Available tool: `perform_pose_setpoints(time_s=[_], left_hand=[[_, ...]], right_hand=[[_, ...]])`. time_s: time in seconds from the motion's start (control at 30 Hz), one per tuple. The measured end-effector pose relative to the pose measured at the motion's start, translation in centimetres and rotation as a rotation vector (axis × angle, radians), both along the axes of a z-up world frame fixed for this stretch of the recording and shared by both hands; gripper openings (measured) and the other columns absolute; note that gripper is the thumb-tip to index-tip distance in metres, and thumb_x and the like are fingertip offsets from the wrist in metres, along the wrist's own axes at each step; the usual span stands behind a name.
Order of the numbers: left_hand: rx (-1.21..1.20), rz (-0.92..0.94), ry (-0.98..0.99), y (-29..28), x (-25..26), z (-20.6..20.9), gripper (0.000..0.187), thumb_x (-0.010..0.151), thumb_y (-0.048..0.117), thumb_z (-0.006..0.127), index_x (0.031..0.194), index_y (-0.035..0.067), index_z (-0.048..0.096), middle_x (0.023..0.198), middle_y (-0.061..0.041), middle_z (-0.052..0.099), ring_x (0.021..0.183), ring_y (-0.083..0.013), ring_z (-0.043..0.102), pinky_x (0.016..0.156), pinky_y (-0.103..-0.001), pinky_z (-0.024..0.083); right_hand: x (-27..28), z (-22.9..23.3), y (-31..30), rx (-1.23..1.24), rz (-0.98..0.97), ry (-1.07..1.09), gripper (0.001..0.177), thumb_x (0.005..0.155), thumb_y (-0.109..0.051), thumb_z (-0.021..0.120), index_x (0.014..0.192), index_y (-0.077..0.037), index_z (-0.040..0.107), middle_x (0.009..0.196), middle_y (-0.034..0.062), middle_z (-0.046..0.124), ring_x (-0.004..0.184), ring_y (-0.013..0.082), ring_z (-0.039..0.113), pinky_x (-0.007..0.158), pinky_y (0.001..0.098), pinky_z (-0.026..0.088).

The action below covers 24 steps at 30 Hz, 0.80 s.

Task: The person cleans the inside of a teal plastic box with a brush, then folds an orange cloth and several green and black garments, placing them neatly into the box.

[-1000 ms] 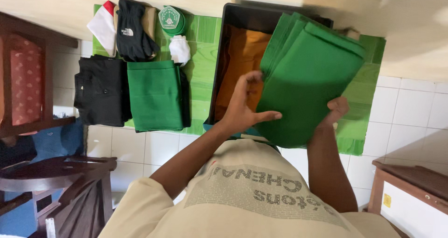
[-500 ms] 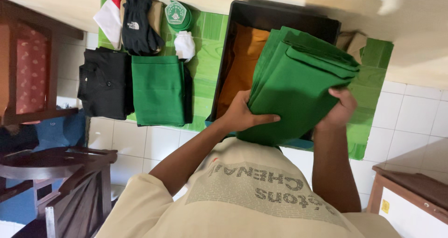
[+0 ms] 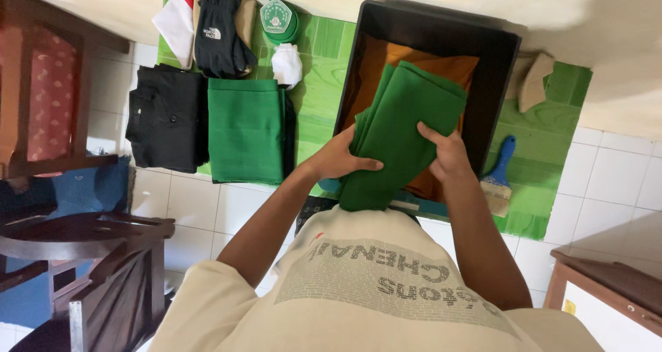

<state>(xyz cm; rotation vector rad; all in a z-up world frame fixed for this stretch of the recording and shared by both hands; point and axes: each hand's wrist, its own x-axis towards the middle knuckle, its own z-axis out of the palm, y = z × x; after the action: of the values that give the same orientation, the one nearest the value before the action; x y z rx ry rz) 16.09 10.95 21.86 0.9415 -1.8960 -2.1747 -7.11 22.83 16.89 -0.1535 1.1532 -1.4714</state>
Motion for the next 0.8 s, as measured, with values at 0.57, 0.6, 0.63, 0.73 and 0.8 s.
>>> perform_pose_setpoints(time_s=[0.57,0.6,0.63,0.73,0.8], left_hand=[[-0.737,-0.443,-0.326,-11.4,-11.3,-8.0,0.1,0.07,0.031,0.092,0.151,0.005,0.039,0.122,-0.024,0.068,0.112,-0.0432,0.065,0.093,-0.047,0.053],[-0.804,-0.521,-0.307,-12.7,-12.6,-7.8,0.101,0.066,0.031,0.094,0.148,0.003,0.041,0.121,-0.024,0.066,0.108,-0.0441,0.064,0.089,-0.048,0.053],[-0.826,-0.601,-0.382,-13.9,-14.1,-7.4,0.093,0.064,0.029,0.094,0.142,0.006,0.049,0.118,-0.022,0.068,0.108,-0.0417,0.066,0.089,-0.048,0.054],[-0.982,-0.725,-0.539,-17.3,-19.2,-7.3,0.07,0.059,0.026,0.094,0.122,0.01,0.067,0.11,-0.016,0.072,0.105,-0.0356,0.07,0.088,-0.047,0.057],[-1.216,-0.637,-0.553,-18.0,-21.6,-8.9,0.056,0.056,0.028,0.096,0.103,0.007,0.073,0.105,-0.016,0.072,0.099,-0.0329,0.07,0.084,-0.045,0.057]], right_hand=[[-7.7,-7.1,-2.9,-0.024,-0.347,-0.309,0.05,0.095,-0.006,0.069,0.142,0.0,0.054,0.142,0.0164,0.058,0.13,0.0368,0.057,0.111,0.0512,0.05],[-8.0,-7.9,-2.6,-0.055,-0.336,-0.322,0.05,0.095,-0.006,0.069,0.142,-0.001,0.053,0.143,0.0163,0.057,0.131,0.0372,0.056,0.111,0.052,0.049],[-8.0,-8.8,-2.2,-0.085,-0.326,-0.336,0.051,0.094,-0.005,0.068,0.143,-0.002,0.052,0.143,0.0162,0.055,0.131,0.0377,0.055,0.111,0.0529,0.048],[-7.8,-12.2,-2.2,0.023,-0.441,-0.361,0.052,0.093,-0.003,0.068,0.143,-0.005,0.052,0.146,0.0162,0.052,0.134,0.0373,0.052,0.114,0.0527,0.047],[-7.8,-14.7,-2.5,0.099,-0.49,-0.355,0.053,0.092,-0.002,0.068,0.142,-0.007,0.052,0.148,0.015,0.049,0.135,0.0362,0.05,0.115,0.0518,0.046]])
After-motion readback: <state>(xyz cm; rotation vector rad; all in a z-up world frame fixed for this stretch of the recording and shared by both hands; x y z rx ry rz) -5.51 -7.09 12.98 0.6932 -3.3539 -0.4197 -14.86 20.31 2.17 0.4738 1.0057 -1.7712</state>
